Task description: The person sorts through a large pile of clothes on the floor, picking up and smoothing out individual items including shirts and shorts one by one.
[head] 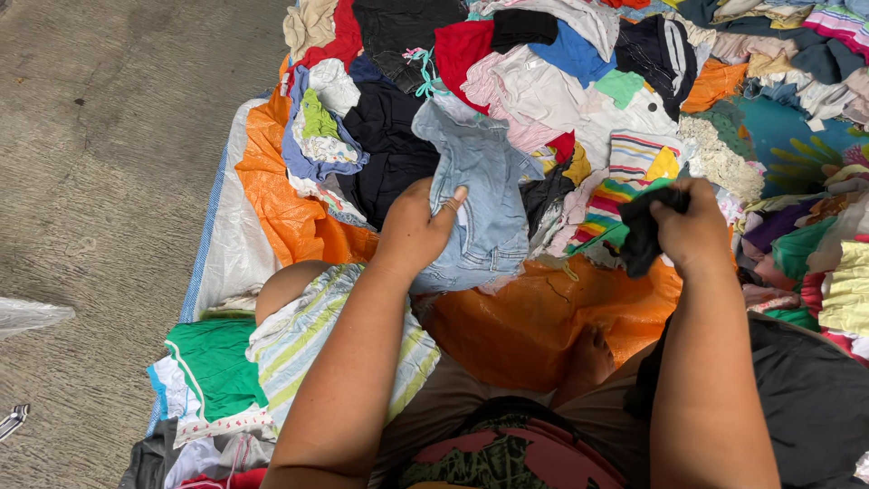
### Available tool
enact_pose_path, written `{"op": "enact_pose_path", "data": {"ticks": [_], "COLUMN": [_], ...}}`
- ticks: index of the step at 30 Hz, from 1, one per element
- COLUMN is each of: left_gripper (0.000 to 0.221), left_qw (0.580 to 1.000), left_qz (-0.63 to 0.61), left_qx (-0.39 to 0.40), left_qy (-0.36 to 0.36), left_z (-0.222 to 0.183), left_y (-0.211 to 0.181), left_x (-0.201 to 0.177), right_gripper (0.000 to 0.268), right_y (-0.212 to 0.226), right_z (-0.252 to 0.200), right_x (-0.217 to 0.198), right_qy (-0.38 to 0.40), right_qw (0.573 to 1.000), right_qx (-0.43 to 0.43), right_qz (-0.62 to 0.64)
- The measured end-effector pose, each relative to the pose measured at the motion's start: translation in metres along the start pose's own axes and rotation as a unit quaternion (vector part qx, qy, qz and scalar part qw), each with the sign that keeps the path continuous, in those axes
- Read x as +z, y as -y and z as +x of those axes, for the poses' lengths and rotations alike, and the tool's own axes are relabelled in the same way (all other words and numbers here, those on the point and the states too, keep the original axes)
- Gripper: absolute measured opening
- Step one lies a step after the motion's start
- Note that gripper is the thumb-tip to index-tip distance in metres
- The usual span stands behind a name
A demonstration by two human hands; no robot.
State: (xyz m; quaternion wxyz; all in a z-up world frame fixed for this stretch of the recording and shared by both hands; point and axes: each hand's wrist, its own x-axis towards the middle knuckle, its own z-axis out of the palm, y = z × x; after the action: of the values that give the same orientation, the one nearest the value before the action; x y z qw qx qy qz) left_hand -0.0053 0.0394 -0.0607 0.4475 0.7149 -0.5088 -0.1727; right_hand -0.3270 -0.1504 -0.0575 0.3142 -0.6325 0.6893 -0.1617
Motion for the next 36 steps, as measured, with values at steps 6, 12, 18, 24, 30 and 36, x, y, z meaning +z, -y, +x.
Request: {"op": "enact_pose_path", "data": {"ticks": [6, 12, 18, 24, 30, 36], "left_gripper": [0.048, 0.034, 0.03, 0.045, 0.074, 0.048], "left_qw": [0.987, 0.92, 0.983, 0.984, 0.892, 0.685], "left_qz": [-0.156, -0.345, -0.104, 0.078, -0.348, -0.67], "left_qx": [-0.022, -0.188, -0.126, -0.092, -0.188, -0.218], "left_qy": [0.034, 0.001, 0.085, 0.133, 0.218, 0.185], "left_z": [-0.007, -0.012, -0.015, -0.006, -0.02, -0.015], "left_y": [-0.029, -0.046, -0.041, -0.026, -0.021, 0.035], "left_x": [0.001, 0.03, 0.023, 0.035, 0.023, 0.053], "right_gripper": [0.067, 0.08, 0.016, 0.014, 0.016, 0.073], "right_y": [0.074, 0.097, 0.041, 0.046, 0.054, 0.017], "right_z": [-0.037, -0.131, -0.089, -0.098, -0.098, -0.078], "right_x": [-0.005, 0.068, 0.096, 0.081, 0.051, 0.042], "right_qy": [-0.023, 0.096, -0.055, -0.111, 0.043, 0.049], "right_qw": [0.934, 0.929, 0.945, 0.929, 0.88, 0.984], "right_qx": [-0.299, -0.323, -0.31, -0.34, -0.342, -0.04], "right_qz": [0.196, 0.155, 0.09, 0.1, 0.326, 0.167]}}
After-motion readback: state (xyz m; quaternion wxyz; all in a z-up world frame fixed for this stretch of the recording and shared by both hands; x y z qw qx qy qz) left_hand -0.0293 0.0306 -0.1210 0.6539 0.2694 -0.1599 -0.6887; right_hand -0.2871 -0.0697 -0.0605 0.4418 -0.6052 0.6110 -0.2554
